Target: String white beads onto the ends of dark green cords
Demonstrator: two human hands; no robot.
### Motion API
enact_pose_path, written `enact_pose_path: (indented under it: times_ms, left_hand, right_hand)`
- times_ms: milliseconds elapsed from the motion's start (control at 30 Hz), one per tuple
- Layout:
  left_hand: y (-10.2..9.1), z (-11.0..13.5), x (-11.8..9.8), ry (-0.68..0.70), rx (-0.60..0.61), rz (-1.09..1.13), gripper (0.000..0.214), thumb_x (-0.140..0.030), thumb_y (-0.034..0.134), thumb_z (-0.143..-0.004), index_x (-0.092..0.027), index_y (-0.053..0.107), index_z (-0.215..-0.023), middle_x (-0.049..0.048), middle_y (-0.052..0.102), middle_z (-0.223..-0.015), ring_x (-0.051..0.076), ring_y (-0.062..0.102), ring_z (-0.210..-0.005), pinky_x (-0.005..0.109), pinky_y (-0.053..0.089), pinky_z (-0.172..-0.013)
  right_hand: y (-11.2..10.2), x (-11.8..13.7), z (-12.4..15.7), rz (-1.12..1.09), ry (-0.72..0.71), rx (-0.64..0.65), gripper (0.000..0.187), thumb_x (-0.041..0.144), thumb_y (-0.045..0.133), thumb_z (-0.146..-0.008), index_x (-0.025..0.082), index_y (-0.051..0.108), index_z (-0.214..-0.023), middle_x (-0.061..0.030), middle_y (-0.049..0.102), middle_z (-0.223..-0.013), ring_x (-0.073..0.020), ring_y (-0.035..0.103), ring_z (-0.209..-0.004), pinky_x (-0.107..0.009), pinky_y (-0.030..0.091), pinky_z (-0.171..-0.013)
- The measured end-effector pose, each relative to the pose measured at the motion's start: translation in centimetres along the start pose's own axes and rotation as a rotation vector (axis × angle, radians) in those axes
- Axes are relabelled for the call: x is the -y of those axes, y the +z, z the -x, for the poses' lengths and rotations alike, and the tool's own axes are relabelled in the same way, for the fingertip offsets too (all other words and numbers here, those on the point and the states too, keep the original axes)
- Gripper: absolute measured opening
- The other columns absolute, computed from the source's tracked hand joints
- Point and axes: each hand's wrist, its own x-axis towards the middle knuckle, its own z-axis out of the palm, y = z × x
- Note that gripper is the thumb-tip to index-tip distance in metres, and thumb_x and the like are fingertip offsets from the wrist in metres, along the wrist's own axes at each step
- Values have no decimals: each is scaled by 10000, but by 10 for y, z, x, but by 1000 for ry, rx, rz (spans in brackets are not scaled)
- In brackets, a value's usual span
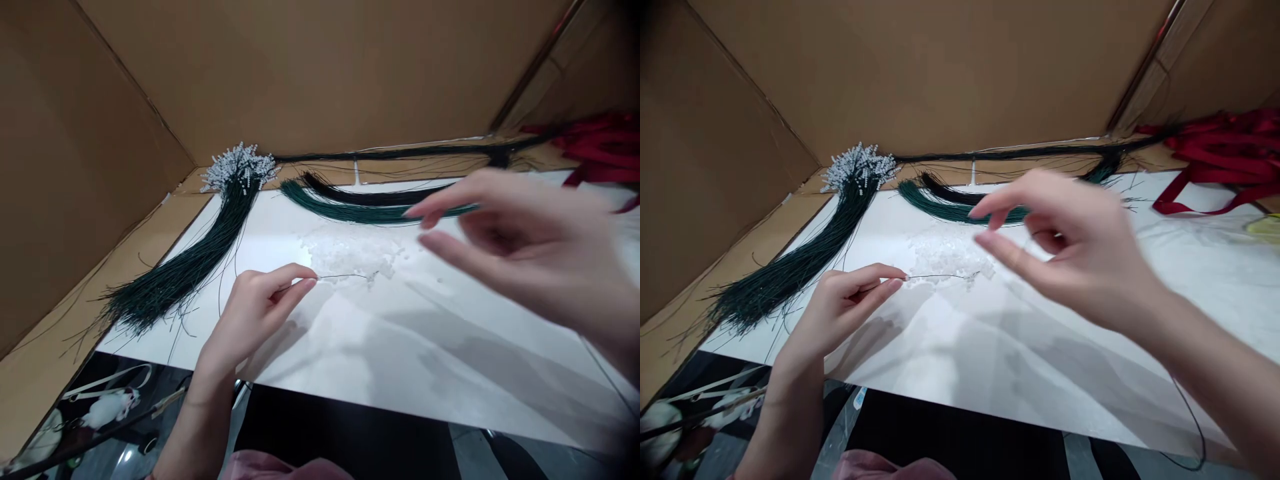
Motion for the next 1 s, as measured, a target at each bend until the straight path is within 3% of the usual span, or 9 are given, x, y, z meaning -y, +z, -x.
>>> enact_pose_path:
  times_ms: [67,133,333,433,733,1000]
  left_hand:
    - [-1,-2,-3,17,76,3,176,-318,531,-979,-262,690,-1028,-55,625,-709,79,455,-558,214,326,-567]
    - [-1,-3,-6,32,115,-21,187,-301,515,-986,-261,687,-1050,-56,625,-691,81,454,-546,212,327,-566]
    - [-1,-8,-8,102,200,-66,212,-288,481,-1002,-235,685,-1026,-55,575,-654,78,415,-530,203,324,-570]
    - [-3,-12,-8,135,255,-106,230,-298,462,-1008,-231,682,-1022,-48,544,-645,88,409,-550,207,329,-591]
    - [-7,-25,-12,194,338,-146,232,-317,469,-999,-195,636,-893,-61,437,-555,88,378,-508,201,283,-530]
    - [-4,-32,-3,272,348,-141,229,-294,514,-950,-200,649,-790,-60,402,-500,93,391,-444,209,289,-484]
  right_hand:
    - [23,9,-20,32,-65,131,112,283,653,-889,215,672,-977,-26,662,-873,-104,466,-582,-281,375,-532]
    - [40,14,-25,7,-119,240,132,284,625,-905,224,657,-1018,-22,658,-885,-129,513,-644,-287,384,-556]
    - [57,20,-18,-110,-189,339,164,260,597,-922,197,635,-1068,-40,665,-945,-160,608,-826,-282,445,-671]
    - [65,19,-18,-86,-132,382,164,283,590,-925,185,642,-1046,-40,665,-959,-165,620,-835,-298,450,-706]
    - [83,14,-9,-63,-60,406,143,303,576,-942,187,650,-903,-27,662,-910,-160,623,-794,-285,455,-688]
    - [69,24,-14,-59,-108,331,50,197,614,-866,189,631,-913,-36,669,-917,-163,607,-779,-278,435,-672]
